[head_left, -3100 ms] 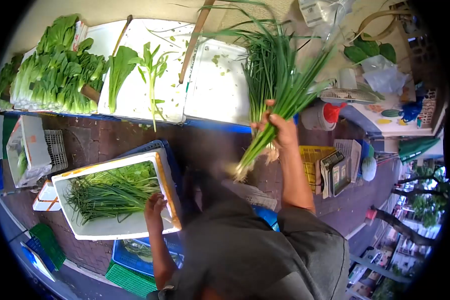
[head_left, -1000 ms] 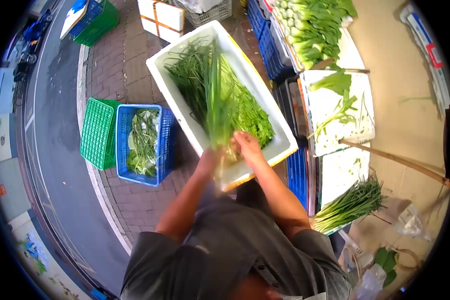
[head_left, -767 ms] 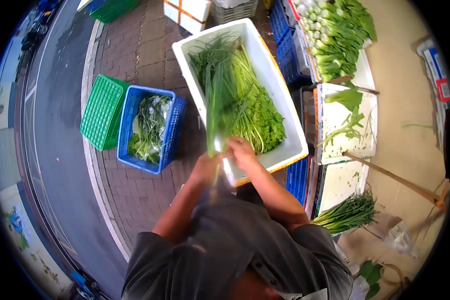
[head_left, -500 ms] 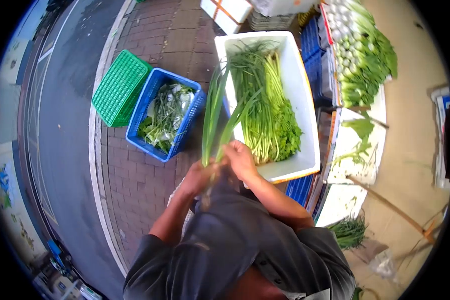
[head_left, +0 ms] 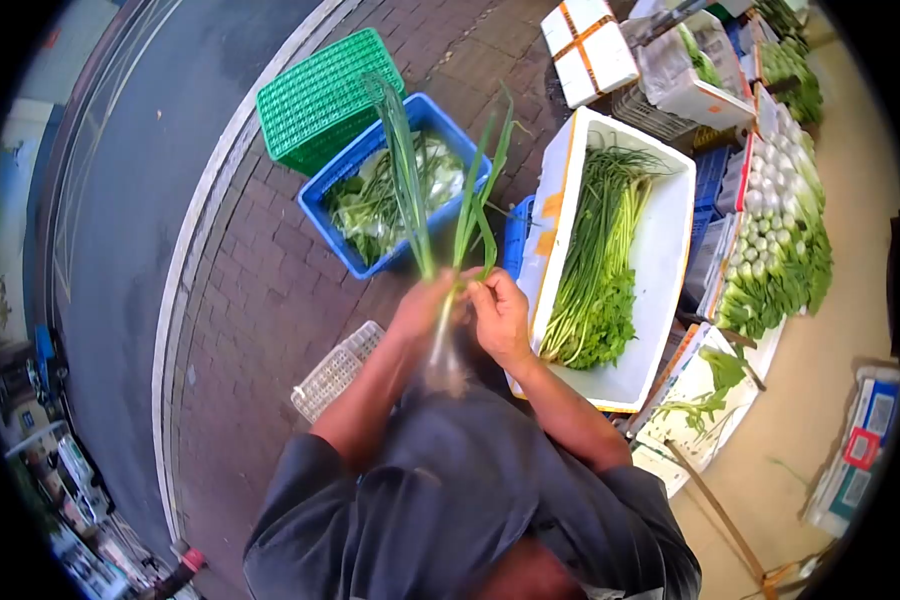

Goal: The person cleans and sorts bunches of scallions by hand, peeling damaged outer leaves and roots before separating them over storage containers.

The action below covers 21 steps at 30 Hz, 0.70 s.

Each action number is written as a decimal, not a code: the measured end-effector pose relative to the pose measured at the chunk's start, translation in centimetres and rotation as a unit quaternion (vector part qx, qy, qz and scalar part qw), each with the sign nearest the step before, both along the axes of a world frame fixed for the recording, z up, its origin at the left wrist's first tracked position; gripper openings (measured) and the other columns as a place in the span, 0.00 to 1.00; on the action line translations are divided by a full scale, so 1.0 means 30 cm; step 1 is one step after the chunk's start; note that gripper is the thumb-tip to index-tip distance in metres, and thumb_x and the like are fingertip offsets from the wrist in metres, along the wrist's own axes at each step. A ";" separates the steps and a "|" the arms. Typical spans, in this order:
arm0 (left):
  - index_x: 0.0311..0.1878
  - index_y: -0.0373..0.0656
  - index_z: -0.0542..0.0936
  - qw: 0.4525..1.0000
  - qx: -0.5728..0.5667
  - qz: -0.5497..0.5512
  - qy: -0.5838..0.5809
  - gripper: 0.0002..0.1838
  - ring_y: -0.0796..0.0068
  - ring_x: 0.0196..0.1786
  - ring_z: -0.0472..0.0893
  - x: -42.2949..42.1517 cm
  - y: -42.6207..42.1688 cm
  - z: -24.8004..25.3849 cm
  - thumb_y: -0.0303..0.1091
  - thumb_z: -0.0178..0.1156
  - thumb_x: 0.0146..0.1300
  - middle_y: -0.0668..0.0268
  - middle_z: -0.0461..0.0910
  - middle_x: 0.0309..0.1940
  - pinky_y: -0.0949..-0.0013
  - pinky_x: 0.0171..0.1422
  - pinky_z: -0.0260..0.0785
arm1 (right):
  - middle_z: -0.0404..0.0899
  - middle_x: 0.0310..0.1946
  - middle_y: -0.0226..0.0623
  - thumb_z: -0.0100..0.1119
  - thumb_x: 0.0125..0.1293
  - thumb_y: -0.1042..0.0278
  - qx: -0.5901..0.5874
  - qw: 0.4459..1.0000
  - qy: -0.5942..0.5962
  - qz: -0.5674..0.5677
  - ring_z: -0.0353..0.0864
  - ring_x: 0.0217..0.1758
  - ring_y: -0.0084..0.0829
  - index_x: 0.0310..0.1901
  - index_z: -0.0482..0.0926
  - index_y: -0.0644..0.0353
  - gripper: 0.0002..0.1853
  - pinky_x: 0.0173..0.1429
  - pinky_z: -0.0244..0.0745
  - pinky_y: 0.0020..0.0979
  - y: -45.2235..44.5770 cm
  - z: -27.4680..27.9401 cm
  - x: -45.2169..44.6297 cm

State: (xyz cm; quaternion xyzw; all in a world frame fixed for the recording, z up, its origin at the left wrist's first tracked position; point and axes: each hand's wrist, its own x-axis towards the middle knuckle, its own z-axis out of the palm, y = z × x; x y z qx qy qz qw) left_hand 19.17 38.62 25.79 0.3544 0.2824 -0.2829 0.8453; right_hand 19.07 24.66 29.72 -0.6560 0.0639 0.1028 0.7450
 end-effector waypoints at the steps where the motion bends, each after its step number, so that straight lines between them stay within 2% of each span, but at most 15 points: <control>1: 0.50 0.43 0.75 1.000 -0.001 0.024 0.020 0.13 0.78 0.24 0.72 0.004 0.009 -0.030 0.43 0.54 0.75 0.70 0.75 0.30 0.74 0.27 0.65 | 0.80 0.37 0.33 0.53 0.74 0.76 0.001 1.000 -0.003 0.009 0.74 0.35 0.18 0.42 0.75 0.65 0.03 0.39 0.71 0.23 0.008 -0.006 -0.003; 2: 0.50 0.44 0.75 0.998 0.010 0.041 0.043 0.13 0.77 0.25 0.73 0.011 0.017 -0.056 0.43 0.55 0.74 0.70 0.75 0.30 0.73 0.28 0.66 | 0.81 0.39 0.35 0.52 0.73 0.77 -0.049 0.996 -0.062 0.037 0.76 0.36 0.19 0.42 0.75 0.65 0.02 0.41 0.73 0.23 0.001 -0.026 -0.005; 5: 0.49 0.45 0.75 0.995 0.033 0.076 0.062 0.12 0.75 0.26 0.73 0.036 0.069 -0.133 0.43 0.56 0.74 0.70 0.74 0.29 0.69 0.31 0.69 | 0.82 0.40 0.38 0.52 0.73 0.78 -0.046 0.995 -0.084 0.023 0.79 0.37 0.21 0.41 0.75 0.65 0.02 0.52 0.77 0.29 0.011 -0.041 -0.027; 6: 0.49 0.45 0.75 0.994 0.040 0.086 0.059 0.12 0.75 0.26 0.73 0.039 0.095 -0.173 0.43 0.57 0.74 0.70 0.74 0.29 0.68 0.31 0.69 | 0.82 0.42 0.42 0.51 0.73 0.78 -0.039 0.995 -0.086 0.035 0.81 0.38 0.26 0.40 0.73 0.65 0.02 0.65 0.74 0.41 -0.010 -0.028 -0.025; 9: 0.50 0.42 0.73 0.988 0.028 0.128 0.077 0.13 0.74 0.26 0.72 0.038 0.173 -0.227 0.41 0.56 0.74 0.70 0.73 0.28 0.66 0.33 0.70 | 0.82 0.42 0.46 0.50 0.73 0.78 0.049 0.995 -0.085 -0.031 0.82 0.38 0.31 0.39 0.72 0.64 0.02 0.71 0.67 0.54 -0.044 0.082 0.001; 11: 0.51 0.42 0.73 0.987 0.034 0.142 0.072 0.13 0.74 0.25 0.72 0.032 0.226 -0.264 0.41 0.55 0.75 0.70 0.73 0.27 0.65 0.33 0.71 | 0.83 0.41 0.47 0.51 0.73 0.77 0.141 0.981 -0.115 -0.060 0.82 0.40 0.31 0.40 0.73 0.65 0.02 0.72 0.66 0.54 -0.083 0.132 0.038; 13: 0.52 0.41 0.73 0.984 0.061 0.152 0.069 0.14 0.74 0.25 0.72 0.022 0.262 -0.268 0.42 0.55 0.75 0.70 0.73 0.27 0.65 0.33 0.71 | 0.82 0.42 0.49 0.51 0.73 0.78 0.143 0.978 -0.136 -0.063 0.82 0.39 0.32 0.39 0.71 0.65 0.03 0.72 0.65 0.56 -0.101 0.200 0.086; 14: 0.52 0.41 0.73 0.985 0.070 0.146 0.066 0.14 0.75 0.25 0.73 0.020 0.279 -0.275 0.42 0.55 0.75 0.70 0.73 0.28 0.65 0.33 0.72 | 0.82 0.42 0.47 0.51 0.73 0.78 0.136 0.979 -0.143 -0.043 0.81 0.39 0.29 0.41 0.73 0.66 0.02 0.74 0.64 0.51 -0.098 0.218 0.115; 17: 0.51 0.41 0.74 0.983 0.054 0.166 0.059 0.15 0.76 0.24 0.72 0.022 0.287 -0.215 0.43 0.56 0.74 0.71 0.74 0.28 0.65 0.34 0.73 | 0.82 0.42 0.44 0.53 0.74 0.75 0.004 0.991 -0.130 0.017 0.81 0.39 0.26 0.43 0.75 0.67 0.04 0.69 0.71 0.43 -0.044 0.197 0.216; 18: 0.51 0.42 0.75 0.981 0.054 0.178 0.046 0.15 0.76 0.24 0.72 0.016 0.297 -0.252 0.44 0.56 0.74 0.71 0.74 0.28 0.65 0.34 0.73 | 0.83 0.41 0.39 0.55 0.74 0.73 -0.002 0.997 -0.073 0.017 0.81 0.40 0.23 0.45 0.76 0.68 0.06 0.58 0.77 0.32 -0.016 0.162 0.247; 21: 0.51 0.42 0.75 0.978 0.057 0.196 0.041 0.15 0.77 0.23 0.72 0.012 0.311 -0.246 0.44 0.55 0.75 0.71 0.74 0.28 0.66 0.34 0.73 | 0.83 0.40 0.36 0.55 0.74 0.73 -0.073 0.985 -0.129 0.083 0.80 0.40 0.22 0.44 0.77 0.66 0.05 0.46 0.77 0.26 0.061 0.072 0.370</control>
